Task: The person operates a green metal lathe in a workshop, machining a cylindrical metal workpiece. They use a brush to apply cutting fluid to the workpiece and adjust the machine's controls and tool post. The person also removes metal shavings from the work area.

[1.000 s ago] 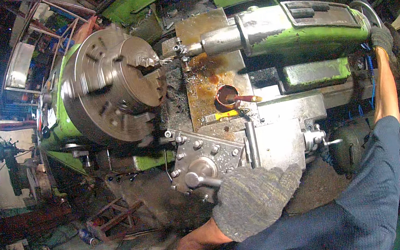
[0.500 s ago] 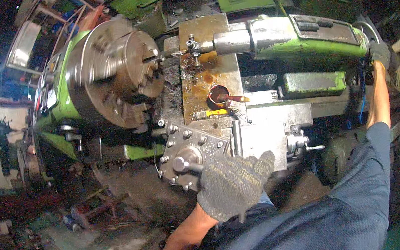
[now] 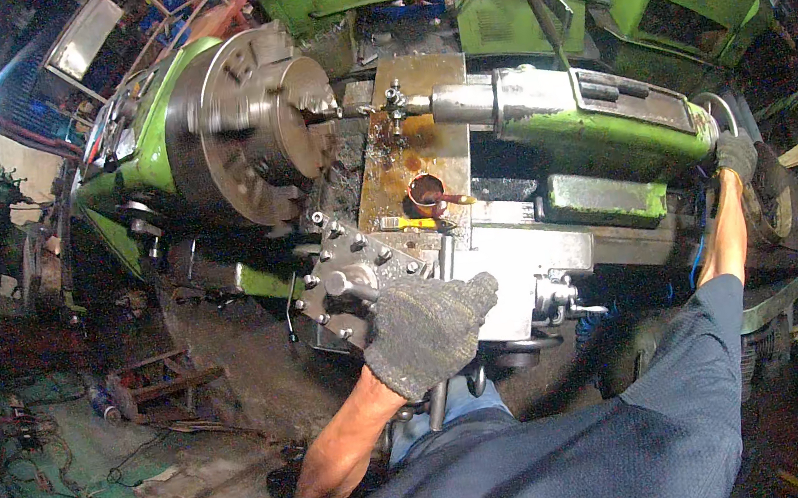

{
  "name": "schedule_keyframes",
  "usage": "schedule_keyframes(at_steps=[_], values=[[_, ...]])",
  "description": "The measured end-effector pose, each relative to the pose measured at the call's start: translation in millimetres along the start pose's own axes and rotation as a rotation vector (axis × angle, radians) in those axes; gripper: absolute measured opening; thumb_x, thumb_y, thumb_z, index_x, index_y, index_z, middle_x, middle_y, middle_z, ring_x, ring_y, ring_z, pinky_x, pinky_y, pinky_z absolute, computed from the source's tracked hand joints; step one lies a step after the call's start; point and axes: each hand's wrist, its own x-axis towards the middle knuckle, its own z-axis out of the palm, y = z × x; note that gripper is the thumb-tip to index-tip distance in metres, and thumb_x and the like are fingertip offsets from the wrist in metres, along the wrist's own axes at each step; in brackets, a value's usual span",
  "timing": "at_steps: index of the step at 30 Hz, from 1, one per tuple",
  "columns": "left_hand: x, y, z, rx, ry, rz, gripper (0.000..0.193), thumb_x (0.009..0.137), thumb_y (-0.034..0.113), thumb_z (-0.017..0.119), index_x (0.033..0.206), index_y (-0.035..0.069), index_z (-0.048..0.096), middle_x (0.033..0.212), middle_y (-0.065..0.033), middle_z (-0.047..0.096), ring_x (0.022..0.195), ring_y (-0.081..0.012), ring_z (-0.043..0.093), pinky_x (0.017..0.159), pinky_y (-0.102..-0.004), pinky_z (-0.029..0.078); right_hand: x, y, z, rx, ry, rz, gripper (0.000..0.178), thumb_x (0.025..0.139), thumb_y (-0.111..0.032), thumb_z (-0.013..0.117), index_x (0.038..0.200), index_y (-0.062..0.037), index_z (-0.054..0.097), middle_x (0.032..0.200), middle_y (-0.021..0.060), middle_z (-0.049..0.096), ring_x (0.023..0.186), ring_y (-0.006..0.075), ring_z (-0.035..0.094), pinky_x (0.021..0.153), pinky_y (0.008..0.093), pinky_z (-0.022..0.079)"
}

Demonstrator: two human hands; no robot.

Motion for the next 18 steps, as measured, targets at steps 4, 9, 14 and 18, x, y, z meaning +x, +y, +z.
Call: schedule_keyframes(at_steps=[4, 9, 14, 18], values=[[-3, -2, 6, -0.024, 0.015, -0.006, 0.017, 0.082, 0.019, 0.060, 0.097, 0.013, 0.065, 0.063, -0.0049, 0.061, 0.057, -0.0250, 0.063, 0.050, -0.0425, 0.044, -4, -2, -1, -0.008, -0.002, 0.001, 0.046, 0.081, -0.038, 0.056, 0.112, -0.0058, 0.070, 0.111, 0.0280, 0.067, 0.106, 0.0463, 0.064, 0.090, 0.0519, 0.050], [-4, -2, 4, -0.061, -0.005, -0.016, 0.032, 0.083, 0.020, 0.059, 0.112, 0.011, 0.070, 0.066, -0.0065, 0.062, 0.057, -0.0256, 0.062, 0.051, -0.0455, 0.044, -5, -16, -3, 0.002, 0.000, 0.015, 0.043, 0.078, -0.036, 0.056, 0.104, -0.0042, 0.073, 0.104, 0.0279, 0.069, 0.102, 0.0448, 0.066, 0.084, 0.0508, 0.051], [-2, -5, 6, -0.058, -0.010, 0.008, 0.036, 0.083, 0.022, 0.058, 0.115, 0.010, 0.068, 0.068, -0.0052, 0.061, 0.057, -0.0243, 0.060, 0.052, -0.0449, 0.043, 8, 23, 32, -0.118, 0.262, -0.087, 0.030, 0.077, -0.032, 0.065, 0.085, -0.0060, 0.076, 0.086, 0.0138, 0.074, 0.078, 0.0289, 0.073, 0.067, 0.0404, 0.059], [-5, -3, 2, -0.032, -0.050, -0.022, 0.037, 0.082, 0.023, 0.059, 0.116, 0.010, 0.067, 0.070, -0.0055, 0.061, 0.058, -0.0243, 0.060, 0.052, -0.0453, 0.042, 18, 14, 27, 0.013, -0.029, -0.028, 0.045, 0.082, -0.043, 0.057, 0.103, -0.0065, 0.074, 0.108, 0.0263, 0.068, 0.101, 0.0464, 0.065, 0.084, 0.0503, 0.050]])
